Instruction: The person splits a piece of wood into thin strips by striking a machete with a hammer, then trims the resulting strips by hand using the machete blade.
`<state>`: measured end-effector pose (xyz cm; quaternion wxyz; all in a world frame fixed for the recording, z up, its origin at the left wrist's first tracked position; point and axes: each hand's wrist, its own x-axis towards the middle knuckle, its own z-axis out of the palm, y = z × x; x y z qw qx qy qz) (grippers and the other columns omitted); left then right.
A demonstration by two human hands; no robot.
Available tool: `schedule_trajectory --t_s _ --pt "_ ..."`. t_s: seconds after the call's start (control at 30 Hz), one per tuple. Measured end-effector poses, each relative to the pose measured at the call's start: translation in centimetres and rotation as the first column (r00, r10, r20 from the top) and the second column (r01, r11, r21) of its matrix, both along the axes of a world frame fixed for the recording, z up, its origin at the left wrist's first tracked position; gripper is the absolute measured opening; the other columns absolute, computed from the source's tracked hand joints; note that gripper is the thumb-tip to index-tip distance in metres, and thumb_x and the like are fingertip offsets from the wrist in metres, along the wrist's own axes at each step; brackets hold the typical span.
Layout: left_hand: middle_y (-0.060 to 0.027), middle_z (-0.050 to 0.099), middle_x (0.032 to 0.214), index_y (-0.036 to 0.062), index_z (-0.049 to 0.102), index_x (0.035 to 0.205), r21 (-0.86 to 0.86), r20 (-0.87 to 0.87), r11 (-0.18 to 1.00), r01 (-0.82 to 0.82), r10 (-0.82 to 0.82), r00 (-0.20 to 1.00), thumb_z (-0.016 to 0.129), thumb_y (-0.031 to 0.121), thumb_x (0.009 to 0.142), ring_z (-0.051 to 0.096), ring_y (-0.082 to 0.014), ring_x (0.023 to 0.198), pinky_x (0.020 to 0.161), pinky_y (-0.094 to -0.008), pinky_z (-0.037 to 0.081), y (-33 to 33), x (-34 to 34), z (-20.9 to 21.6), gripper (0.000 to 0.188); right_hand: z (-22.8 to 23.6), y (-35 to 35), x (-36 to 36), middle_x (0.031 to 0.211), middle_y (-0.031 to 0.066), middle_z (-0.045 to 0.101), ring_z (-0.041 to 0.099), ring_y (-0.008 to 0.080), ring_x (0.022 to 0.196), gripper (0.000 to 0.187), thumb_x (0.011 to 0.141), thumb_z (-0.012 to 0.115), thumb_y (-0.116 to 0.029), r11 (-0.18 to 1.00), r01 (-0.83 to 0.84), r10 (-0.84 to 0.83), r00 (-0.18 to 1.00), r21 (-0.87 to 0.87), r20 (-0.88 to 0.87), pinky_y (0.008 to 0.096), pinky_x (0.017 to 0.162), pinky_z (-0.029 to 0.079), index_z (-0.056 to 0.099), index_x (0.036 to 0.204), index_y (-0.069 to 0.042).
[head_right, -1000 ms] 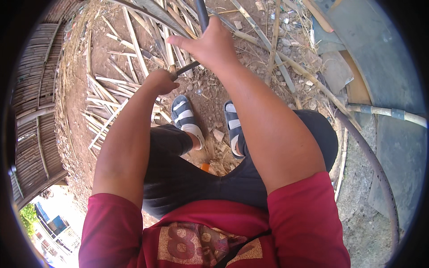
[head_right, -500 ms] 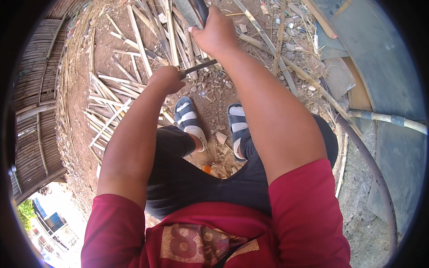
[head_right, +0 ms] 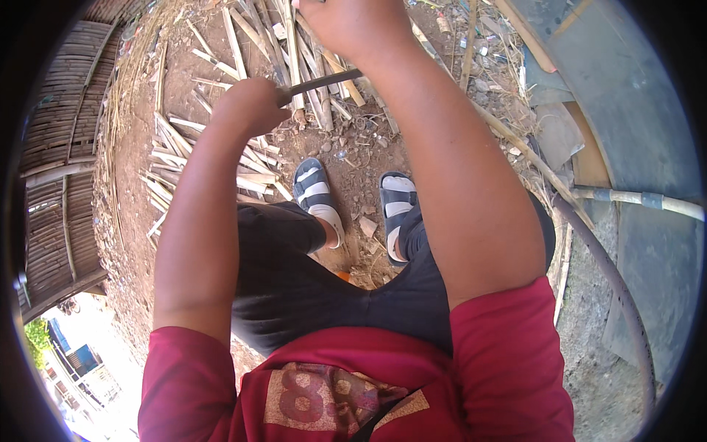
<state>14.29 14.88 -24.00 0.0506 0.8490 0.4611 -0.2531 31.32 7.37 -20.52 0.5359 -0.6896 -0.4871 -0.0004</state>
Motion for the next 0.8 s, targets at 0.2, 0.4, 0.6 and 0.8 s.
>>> schedule_trajectory --t_s 0.2,0.4,0.6,0.8 --pt "-0.012 0.073 0.111 0.0193 0.076 0.115 0.037 -0.125 0.999 -0.019 0.023 0.992 0.075 0.036 0.085 0.07 -0.0314 0.104 0.091 -0.0447 0.056 1.2 -2.9 0.0 0.034 -3.0 1.0 -1.2 0.096 0.0252 0.071 0.07 0.0417 0.096 0.042 0.075 0.08 -0.017 0.999 -0.039 0.037 0.992 -0.009 -0.12 0.046 0.083 0.055 0.063 0.108 0.002" --pt "-0.0118 0.073 0.115 0.0112 0.075 0.114 0.009 -0.091 0.996 -0.091 0.092 0.992 0.066 0.02 0.091 0.071 -0.0289 0.108 0.089 -0.0402 0.057 0.9 -4.3 -3.1 0.027 -6.4 2.3 -2.6 0.096 0.0266 0.071 0.07 0.042 0.092 0.045 0.072 0.084 -0.023 0.989 -0.087 0.067 0.986 -0.123 -0.154 0.047 0.081 0.055 0.064 0.105 0.001" --pt "-0.0134 0.073 0.115 0.0108 0.073 0.117 -0.007 -0.063 0.988 -0.153 0.153 0.986 0.074 0.031 0.085 0.07 -0.0312 0.108 0.093 -0.044 0.056 1.9 -5.3 -5.1 0.038 -4.1 1.2 -3.6 0.089 0.0161 0.072 0.071 0.0301 0.083 0.061 0.069 0.092 -0.039 0.967 -0.184 0.121 0.939 -0.173 -0.322 0.0414 0.077 0.056 0.064 0.104 0.003" --pt "-0.0126 0.073 0.113 0.0123 0.074 0.117 -0.033 -0.045 0.98 -0.198 0.197 0.979 0.074 0.036 0.086 0.07 -0.031 0.107 0.092 -0.0432 0.056 3.7 -5.8 -6.3 0.039 -3.4 -2.5 -0.2 0.094 0.0212 0.07 0.07 0.036 0.088 0.051 0.091 0.069 -0.045 0.949 -0.151 0.022 0.907 -0.276 -0.42 0.0451 0.078 0.055 0.06 0.106 0.002"
